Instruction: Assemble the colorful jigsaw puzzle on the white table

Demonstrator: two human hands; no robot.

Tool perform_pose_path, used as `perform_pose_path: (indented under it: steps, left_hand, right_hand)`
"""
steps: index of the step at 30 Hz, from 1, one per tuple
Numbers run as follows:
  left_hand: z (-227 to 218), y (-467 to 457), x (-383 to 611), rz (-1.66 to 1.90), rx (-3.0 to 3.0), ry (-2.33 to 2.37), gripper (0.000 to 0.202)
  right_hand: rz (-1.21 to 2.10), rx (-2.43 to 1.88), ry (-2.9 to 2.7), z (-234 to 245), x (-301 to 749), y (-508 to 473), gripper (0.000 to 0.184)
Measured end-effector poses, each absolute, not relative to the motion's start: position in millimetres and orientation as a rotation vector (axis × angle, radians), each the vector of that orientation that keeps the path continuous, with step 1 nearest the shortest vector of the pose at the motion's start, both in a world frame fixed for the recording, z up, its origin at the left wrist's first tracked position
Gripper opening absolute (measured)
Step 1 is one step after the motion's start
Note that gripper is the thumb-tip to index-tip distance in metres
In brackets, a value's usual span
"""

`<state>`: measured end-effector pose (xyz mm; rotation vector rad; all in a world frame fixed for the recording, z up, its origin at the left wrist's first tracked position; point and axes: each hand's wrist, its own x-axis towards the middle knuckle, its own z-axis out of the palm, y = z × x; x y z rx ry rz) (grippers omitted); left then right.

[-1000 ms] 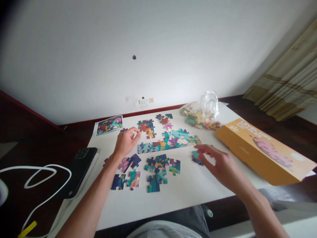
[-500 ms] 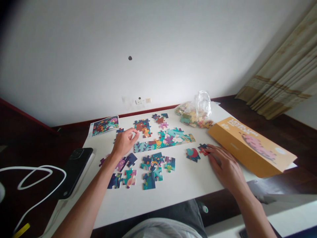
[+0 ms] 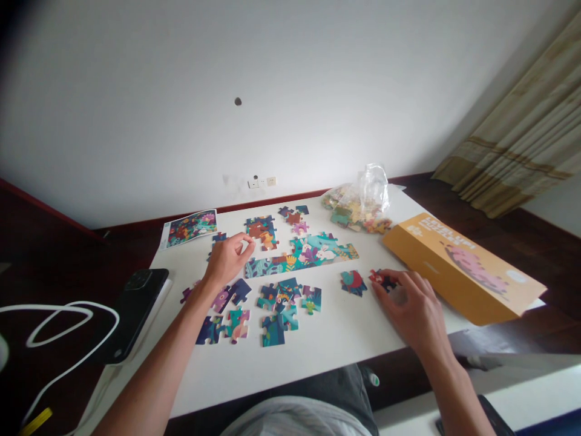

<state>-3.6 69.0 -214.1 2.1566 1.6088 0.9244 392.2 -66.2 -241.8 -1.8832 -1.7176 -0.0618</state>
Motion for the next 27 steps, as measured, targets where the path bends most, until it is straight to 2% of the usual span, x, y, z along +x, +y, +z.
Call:
perform_pose_path:
  steps: [6,21,27]
  left_hand:
    - [-216,71,-5,0.934,2.159,1.601,0.025]
    - [-213,70,-6,0.951,2.178,1.588,0.024]
    - [-215,71,-7,0.979,2.202,1.572,0.024]
  right_hand:
    - [0.031,-1.732,-1.940,-248,380,-62,0.055]
    - [0.040,-1.625,-1.919,-247,374,-60,0.033]
    - [0.101,-1.600,-2.076,-238,371,-61,0.047]
